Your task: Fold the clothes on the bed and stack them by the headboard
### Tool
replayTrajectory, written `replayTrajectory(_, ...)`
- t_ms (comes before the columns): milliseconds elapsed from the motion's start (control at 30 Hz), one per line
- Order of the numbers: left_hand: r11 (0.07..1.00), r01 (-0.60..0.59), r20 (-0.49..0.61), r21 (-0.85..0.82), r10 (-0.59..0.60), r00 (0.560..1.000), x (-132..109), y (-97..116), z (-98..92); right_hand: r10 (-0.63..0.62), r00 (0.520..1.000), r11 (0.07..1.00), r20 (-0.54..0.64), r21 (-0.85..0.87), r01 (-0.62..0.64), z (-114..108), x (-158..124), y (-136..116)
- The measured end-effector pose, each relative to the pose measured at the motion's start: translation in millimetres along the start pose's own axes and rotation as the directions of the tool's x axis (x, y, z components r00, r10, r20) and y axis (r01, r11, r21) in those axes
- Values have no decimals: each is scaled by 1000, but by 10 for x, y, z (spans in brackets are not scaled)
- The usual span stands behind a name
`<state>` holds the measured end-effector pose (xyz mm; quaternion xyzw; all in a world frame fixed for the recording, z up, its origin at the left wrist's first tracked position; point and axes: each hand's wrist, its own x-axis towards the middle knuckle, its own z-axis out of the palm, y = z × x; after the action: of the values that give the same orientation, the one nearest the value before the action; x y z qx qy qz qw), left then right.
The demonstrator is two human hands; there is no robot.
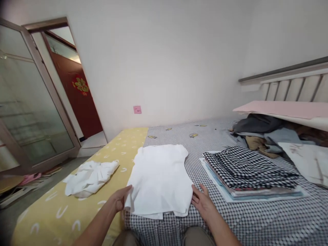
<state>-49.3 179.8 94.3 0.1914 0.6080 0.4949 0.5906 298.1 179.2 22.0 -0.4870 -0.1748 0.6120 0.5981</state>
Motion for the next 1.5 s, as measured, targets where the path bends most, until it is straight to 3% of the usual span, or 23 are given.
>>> replayTrajectory(67,1000,10,-25,25,-9,1000,86,-121,-126,78,997,997,-22,2,-78,-114,64,-35)
replayTrajectory(133,998,-12,-44,55,14,999,166,-187,-219,91,995,988,-45,-117,-96,-127,135,-74)
replayTrajectory(333,980,-54,-85,194,72,994,350,-314,-296,-35,998,902,-55,-432,7,40,364,-46)
replayTrajectory(533,949,-132,-157,287,183,970,332,-358,-405,-174,985,686,5,-717,125,-152,355,-85)
replayTrajectory(667,897,-164,-188,411,259,947,241,-415,-519,-236,968,445,91,-875,191,-384,233,-93)
replayTrajectory(767,823,-179,-199,540,331,923,152,-406,-592,-264,948,172,176,-959,225,-501,78,-183)
replayTrajectory(833,743,-190,-220,642,415,883,84,-334,-585,-282,924,-52,259,-966,254,-466,-35,-285)
replayTrajectory(867,692,-205,-224,692,475,851,50,-281,-545,-307,895,-180,324,-943,280,-399,-83,-332)
replayTrajectory(933,584,-263,-197,768,605,771,-9,-173,-372,-377,788,-398,486,-854,335,-168,-137,-381)
replayTrajectory(1000,431,-353,-85,831,725,684,-33,-111,-89,-425,657,-517,623,-763,388,149,-125,-326)
replayTrajectory(1033,316,-396,10,862,771,636,-22,-114,69,-431,618,-515,658,-741,430,315,-96,-254)
replayTrajectory(1100,28,-448,254,893,792,555,57,-206,349,-368,624,-467,689,-717,517,604,-11,-36)
replayTrajectory(1133,-115,-459,379,881,752,539,126,-292,445,-307,652,-437,693,-712,550,710,37,94)
replayTrajectory(1200,-305,-475,552,826,612,566,305,-521,524,-188,707,-385,682,-713,586,824,133,348)
replayTrajectory(1300,-397,-465,611,792,524,594,584,-877,426,-122,722,-346,681,-711,612,793,270,575)
replayTrajectory(1400,-404,-438,594,803,602,534,754,-1079,296,-169,717,-365,677,-719,592,678,452,544)
replayTrajectory(1500,-423,-443,609,790,624,490,797,-1111,267,-293,774,-424,561,-802,421,576,707,376)
